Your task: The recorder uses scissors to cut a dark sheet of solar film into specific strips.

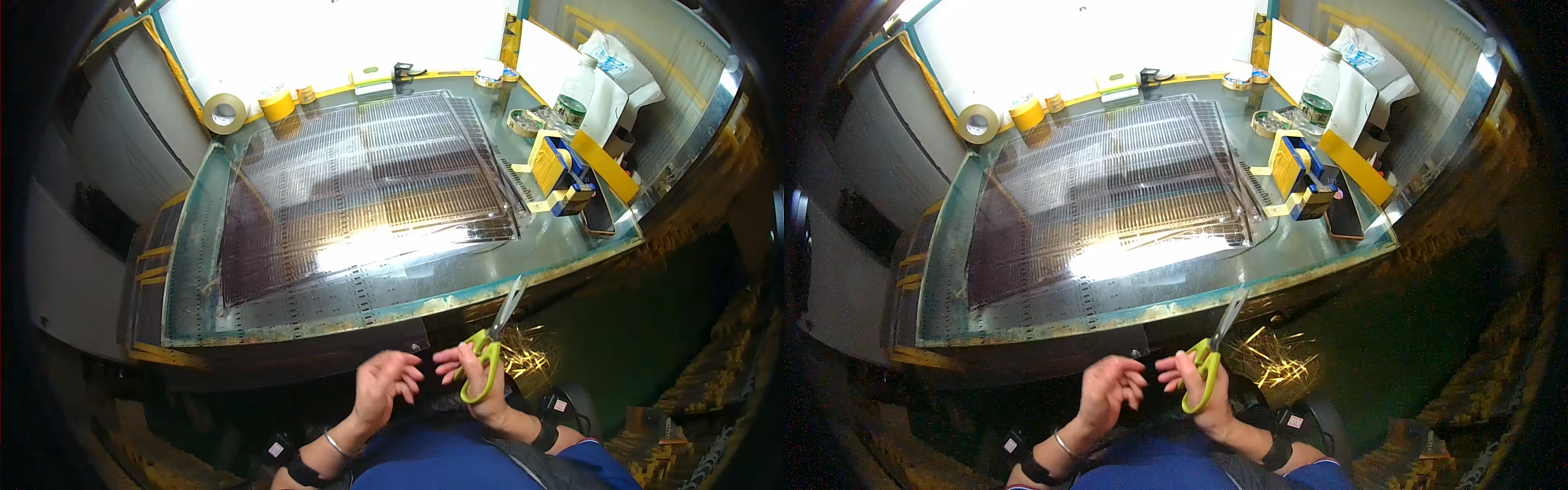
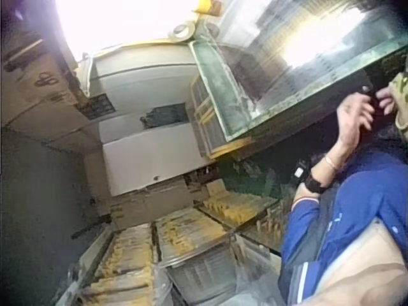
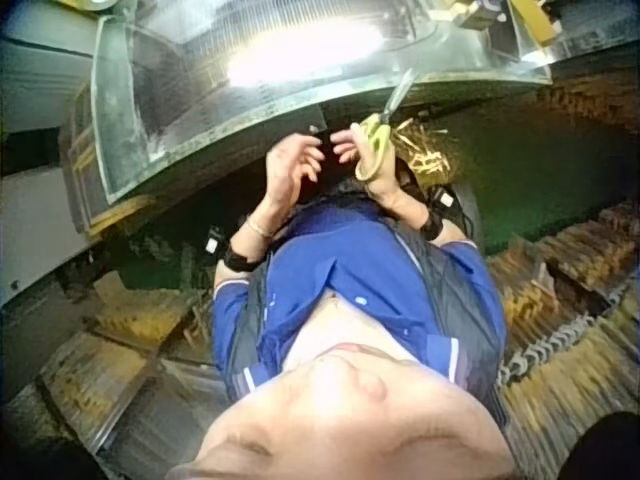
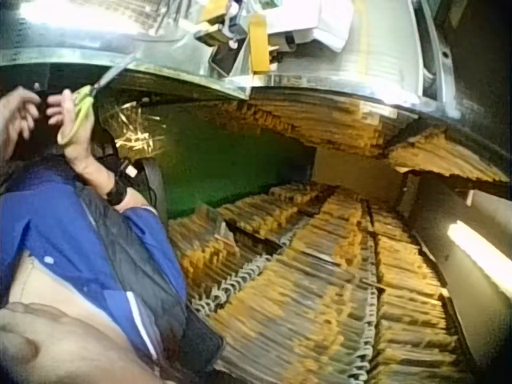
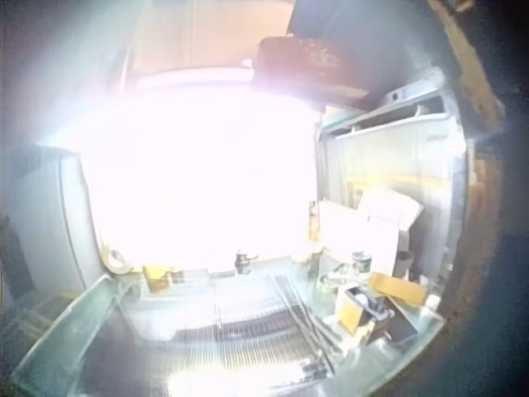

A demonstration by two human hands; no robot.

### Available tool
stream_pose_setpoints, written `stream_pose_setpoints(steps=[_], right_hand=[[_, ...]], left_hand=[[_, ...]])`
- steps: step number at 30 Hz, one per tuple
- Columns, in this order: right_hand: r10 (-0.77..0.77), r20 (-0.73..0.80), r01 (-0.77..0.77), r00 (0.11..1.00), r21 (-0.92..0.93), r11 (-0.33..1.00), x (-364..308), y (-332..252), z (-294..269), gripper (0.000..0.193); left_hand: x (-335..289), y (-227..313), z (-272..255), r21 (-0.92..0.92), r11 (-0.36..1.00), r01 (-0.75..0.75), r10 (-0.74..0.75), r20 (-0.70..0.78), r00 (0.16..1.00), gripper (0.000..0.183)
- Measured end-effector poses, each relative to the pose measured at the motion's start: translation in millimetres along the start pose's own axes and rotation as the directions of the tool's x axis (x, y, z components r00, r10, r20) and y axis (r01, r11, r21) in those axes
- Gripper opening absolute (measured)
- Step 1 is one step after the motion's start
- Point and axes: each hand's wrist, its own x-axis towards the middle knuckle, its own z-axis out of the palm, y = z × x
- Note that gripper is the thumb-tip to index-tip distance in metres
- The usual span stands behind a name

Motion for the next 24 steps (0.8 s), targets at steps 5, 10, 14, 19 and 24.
stream_pose_setpoints(steps=[5,10,14,19,24], right_hand=[[-0.025,0.231,0.025,0.973,0.003,1.000,-25.5,48.0,-3.9,0.039],[-0.107,0.287,0.150,0.952,-0.132,0.980,-21.1,39.2,12.7,0.045],[-0.143,0.195,0.189,0.970,-0.243,0.952,-20.6,26.8,18.3,0.047],[-0.194,0.150,0.232,0.969,-0.299,0.925,-18.6,34.3,18.5,0.051],[-0.193,0.122,0.223,0.973,-0.317,0.922,-17.3,38.3,19.4,0.048]], left_hand=[[27.7,9.8,18.1,-0.017,1.000,-0.027,0.026,-0.025,0.999,0.019],[24.3,8.0,36.4,0.133,0.991,-0.015,0.016,-0.007,1.000,0.016],[21.1,4.9,47.6,0.162,0.986,-0.040,0.040,0.006,0.999,0.016],[21.4,1.9,49.4,0.192,0.978,-0.077,0.079,0.001,0.997,0.016],[21.7,1.2,48.6,0.190,0.979,-0.080,0.079,0.009,0.997,0.015]])
